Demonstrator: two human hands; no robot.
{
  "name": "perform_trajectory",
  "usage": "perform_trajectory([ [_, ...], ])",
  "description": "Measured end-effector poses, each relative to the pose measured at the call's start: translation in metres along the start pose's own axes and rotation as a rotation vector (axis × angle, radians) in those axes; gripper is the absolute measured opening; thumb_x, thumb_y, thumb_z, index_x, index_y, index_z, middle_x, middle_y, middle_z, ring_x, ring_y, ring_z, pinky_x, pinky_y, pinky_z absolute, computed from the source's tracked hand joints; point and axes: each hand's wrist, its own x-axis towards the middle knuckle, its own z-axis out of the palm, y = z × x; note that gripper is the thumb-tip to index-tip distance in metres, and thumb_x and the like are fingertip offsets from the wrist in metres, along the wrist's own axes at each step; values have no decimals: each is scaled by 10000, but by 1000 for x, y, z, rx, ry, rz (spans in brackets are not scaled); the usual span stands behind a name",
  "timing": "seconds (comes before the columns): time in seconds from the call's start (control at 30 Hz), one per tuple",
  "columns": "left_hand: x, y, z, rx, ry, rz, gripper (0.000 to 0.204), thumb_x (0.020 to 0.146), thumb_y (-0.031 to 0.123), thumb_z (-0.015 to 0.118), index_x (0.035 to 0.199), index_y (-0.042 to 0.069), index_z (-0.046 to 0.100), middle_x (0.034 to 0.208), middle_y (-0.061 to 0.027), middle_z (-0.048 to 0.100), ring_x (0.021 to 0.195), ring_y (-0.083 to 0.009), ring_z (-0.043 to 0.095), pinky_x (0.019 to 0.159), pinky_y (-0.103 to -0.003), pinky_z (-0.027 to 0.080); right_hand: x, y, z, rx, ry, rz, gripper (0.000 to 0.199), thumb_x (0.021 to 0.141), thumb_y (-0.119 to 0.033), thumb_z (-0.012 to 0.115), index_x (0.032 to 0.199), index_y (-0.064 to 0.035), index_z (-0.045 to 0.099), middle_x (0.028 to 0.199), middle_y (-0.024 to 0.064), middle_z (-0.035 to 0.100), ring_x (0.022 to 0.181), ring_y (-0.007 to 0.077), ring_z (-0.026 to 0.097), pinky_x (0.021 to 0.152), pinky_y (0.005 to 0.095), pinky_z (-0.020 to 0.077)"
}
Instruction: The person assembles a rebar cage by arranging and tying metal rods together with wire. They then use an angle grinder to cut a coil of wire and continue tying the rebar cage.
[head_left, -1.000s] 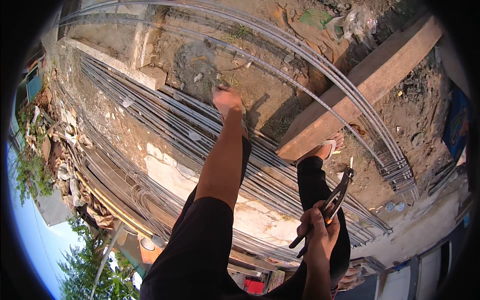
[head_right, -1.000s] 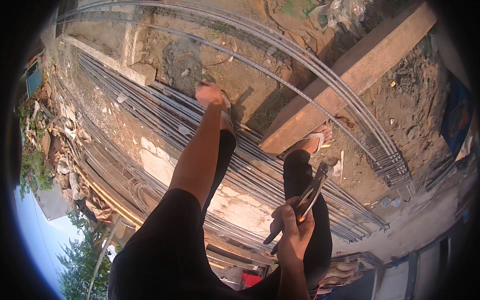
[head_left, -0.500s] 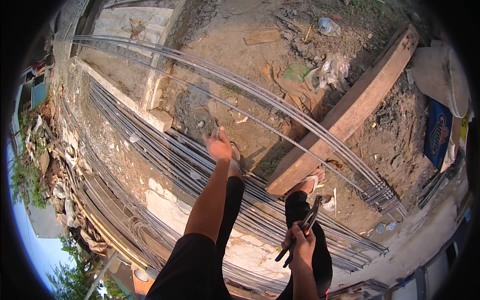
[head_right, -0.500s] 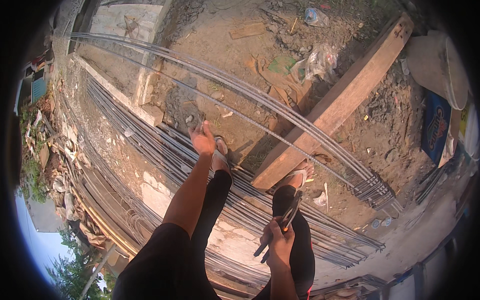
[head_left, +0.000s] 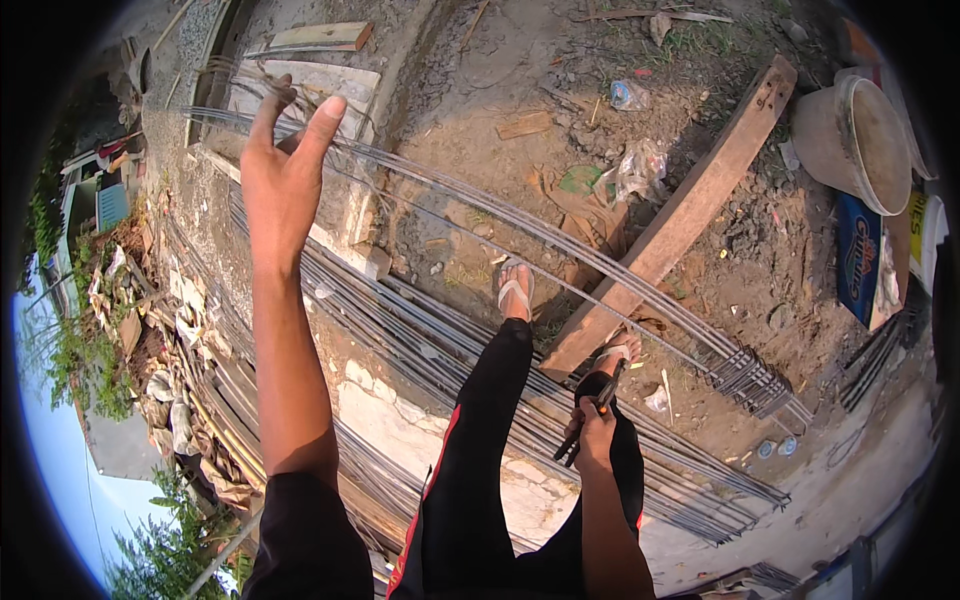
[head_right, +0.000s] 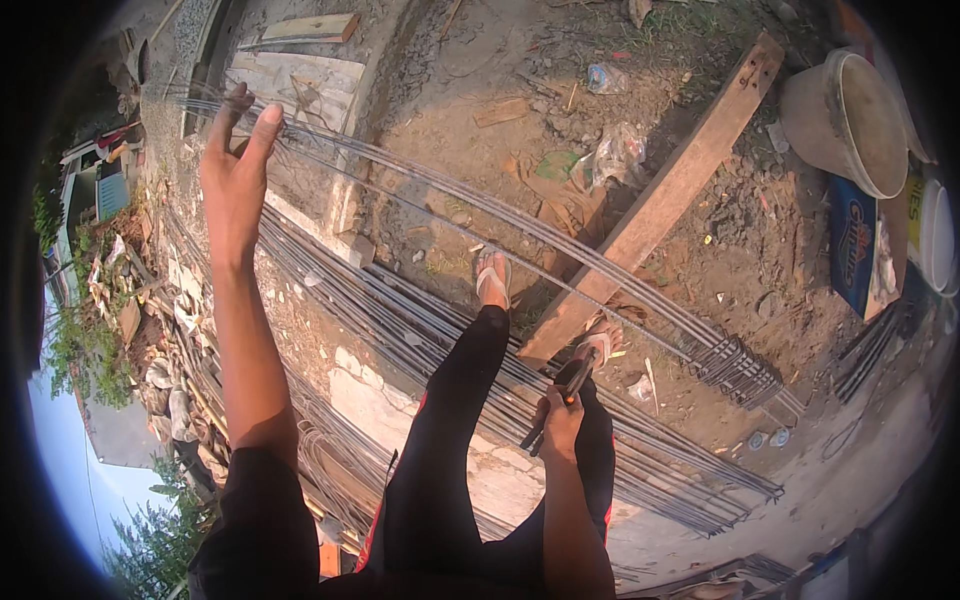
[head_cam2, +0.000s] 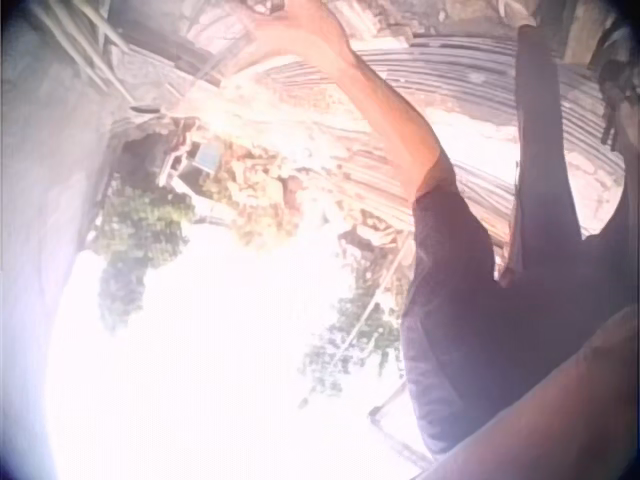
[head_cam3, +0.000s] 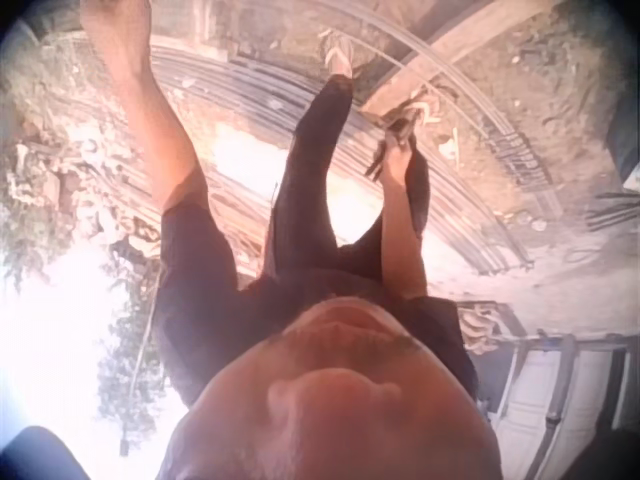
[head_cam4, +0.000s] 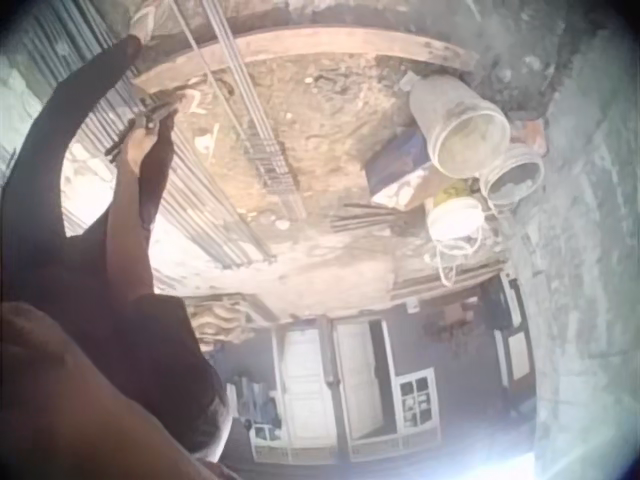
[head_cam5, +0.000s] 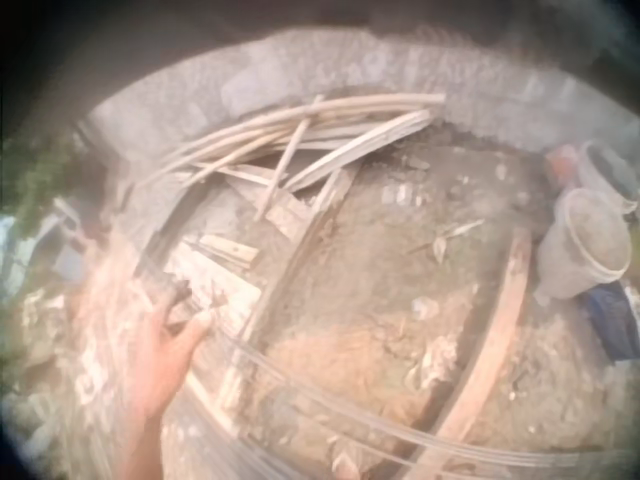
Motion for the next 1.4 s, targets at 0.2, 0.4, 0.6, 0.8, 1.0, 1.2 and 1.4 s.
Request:
perform_trajectory([
  [0.2, 74, 34, 118, -122, -78, 313, 626, 905, 434, 765, 1298, -42, 662, 1173, -255, 719, 1023, -316, 729, 895, -409, 543, 8, -20, 25, 206, 37, 43, 131, 968, -156, 670, 1018, -54, 605, 702, 43, 562, 530, 152, 531, 475, 330, 447],
  [0.4, 58, -177, 336, 310, -445, 66, 561, 938, 344, 717, 1418, 82, 595, 1364, -235, 638, 1278, -363, 602, 1058, -425, 480, 23, -38, 66, 160, -8, -17, 197, 986, -219, 696, 1068, -58, 616, 696, 21, 554, 536, 123, 520, 480, 299, 428],
  [0.6, 43, -237, 438, 643, -681, 62, 499, 980, 369, 629, 1413, 124, 593, 1516, -127, 520, 1464, -365, 395, 1158, -418, 405, 39, -53, 70, 84, 21, -44, 230, 981, -237, 706, 1092, -49, 635, 680, 30, 560, 525, 125, 518, 477, 300, 430],
  [0.8, 9, -199, 385, 33, -655, -95, 257, 1032, 291, 558, 1080, 60, 661, 1176, -205, 668, 1159, -454, 594, 975, -508, 485, 38, -46, 71, 130, 202, -53, 213, 1018, -213, 658, 1064, -11, 608, 688, 43, 579, 482, 117, 510, 431, 284, 412],
  [1.0, -38, -73, 198, -422, -553, -122, 163, 1078, 162, 536, 1006, 25, 588, 810, -128, 668, 719, -264, 661, 717, -366, 520, -6, -92, 116, 88, 126, -211, 377, 1022, -364, 675, 1126, -13, 585, 913, 77, 653, 497, 108, 535, 426, 276, 427],
  [1.2, -144, -2, 67, -561, -761, -225, 79, 1010, 75, 609, 1057, 14, 626, 845, -161, 653, 763, -326, 681, 711, -380, 532, -55, -208, 188, 63, 208, -493, 339, 1020, -375, 665, 1036, -39, 623, 869, 75, 664, 662, 156, 618, 514, 282, 467],
  [1.4, -150, 6, -7, -801, -959, -304, 106, 1000, 99, 646, 959, 2, 631, 794, -88, 650, 727, -160, 645, 686, -308, 497, -109, -243, 162, 173, 54, -499, 283, 1043, -322, 628, 996, -45, 593, 706, 44, 611, 551, 132, 566, 500, 274, 452],
])
